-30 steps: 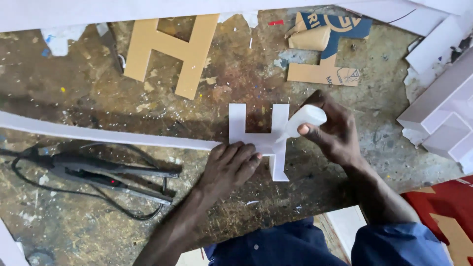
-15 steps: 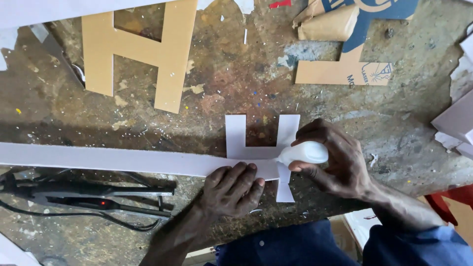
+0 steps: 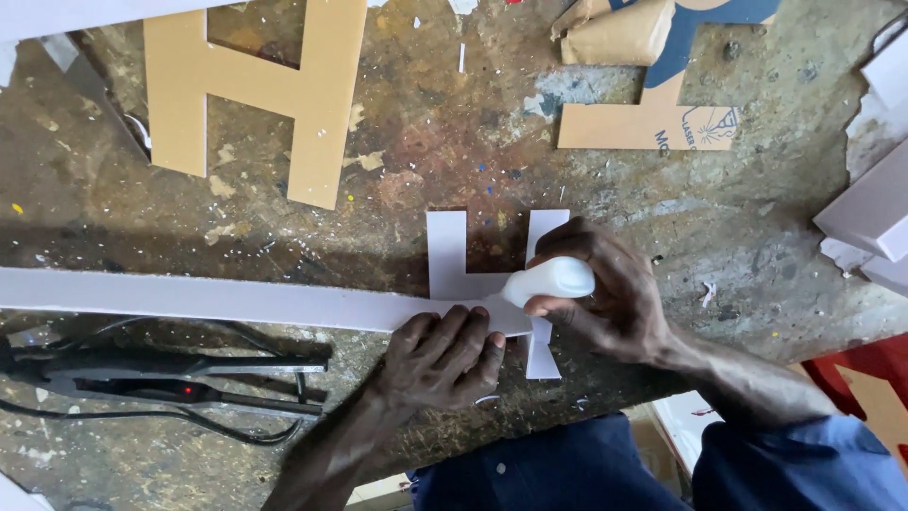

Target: Using a heating tool to bend plastic strips and gluing them to a cutout letter to create a 3D sign component.

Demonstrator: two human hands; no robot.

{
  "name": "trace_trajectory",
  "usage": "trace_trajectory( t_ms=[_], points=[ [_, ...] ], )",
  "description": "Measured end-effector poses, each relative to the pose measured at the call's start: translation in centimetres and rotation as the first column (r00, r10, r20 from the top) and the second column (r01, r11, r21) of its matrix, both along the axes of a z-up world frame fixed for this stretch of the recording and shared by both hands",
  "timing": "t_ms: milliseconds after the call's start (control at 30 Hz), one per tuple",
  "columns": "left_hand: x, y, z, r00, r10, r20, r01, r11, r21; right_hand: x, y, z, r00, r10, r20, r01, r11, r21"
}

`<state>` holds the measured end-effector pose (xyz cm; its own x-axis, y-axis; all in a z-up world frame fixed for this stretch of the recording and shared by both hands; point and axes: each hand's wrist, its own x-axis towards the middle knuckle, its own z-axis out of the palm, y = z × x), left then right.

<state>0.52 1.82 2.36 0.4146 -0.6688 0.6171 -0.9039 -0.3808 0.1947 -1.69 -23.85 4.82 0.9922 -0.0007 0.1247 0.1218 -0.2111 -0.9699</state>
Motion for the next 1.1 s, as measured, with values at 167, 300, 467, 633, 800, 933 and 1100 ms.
trace_trajectory(
  t_ms=[167,300,467,633,800,933,1100],
  points=[
    [-0.1,0.0,-0.1,1.0,-0.002,-0.021,0.002,1.0,-0.005,0.1,-0.1,0.3,1.0,0.008,-0.021,-0.008,1.0,0.02],
    [-0.2,0.1,-0.1,0.999,-0.005,-0.037,0.004,1.0,-0.013,0.7,-1.7,1.4,0.999,0.015,-0.043,-0.016,1.0,-0.015],
    [0.2,1.3,-0.2,0.993,-0.112,-0.046,0.117,0.987,0.107,0.5,-3.2,3.2,0.978,0.103,-0.182,-0.139,0.971,-0.196],
    [0.2,1.2,-0.4,0.993,-0.113,-0.022,0.115,0.989,0.094,0.7,-3.5,3.2,0.978,0.105,-0.18,-0.136,0.976,-0.172],
    [-1.1,1.5,-2.5,0.996,-0.082,0.021,0.08,0.995,0.066,0.8,-4.0,3.1,0.976,0.122,-0.179,-0.161,0.961,-0.224],
    [-1.2,1.6,-2.3,0.997,-0.072,-0.034,0.074,0.994,0.077,0.9,-4.1,2.9,0.966,0.16,-0.206,-0.196,0.966,-0.171],
    [-1.1,1.4,-1.6,0.995,-0.067,-0.073,0.073,0.994,0.076,1.2,-4.4,2.8,0.968,0.149,-0.203,-0.183,0.97,-0.159]
  ],
)
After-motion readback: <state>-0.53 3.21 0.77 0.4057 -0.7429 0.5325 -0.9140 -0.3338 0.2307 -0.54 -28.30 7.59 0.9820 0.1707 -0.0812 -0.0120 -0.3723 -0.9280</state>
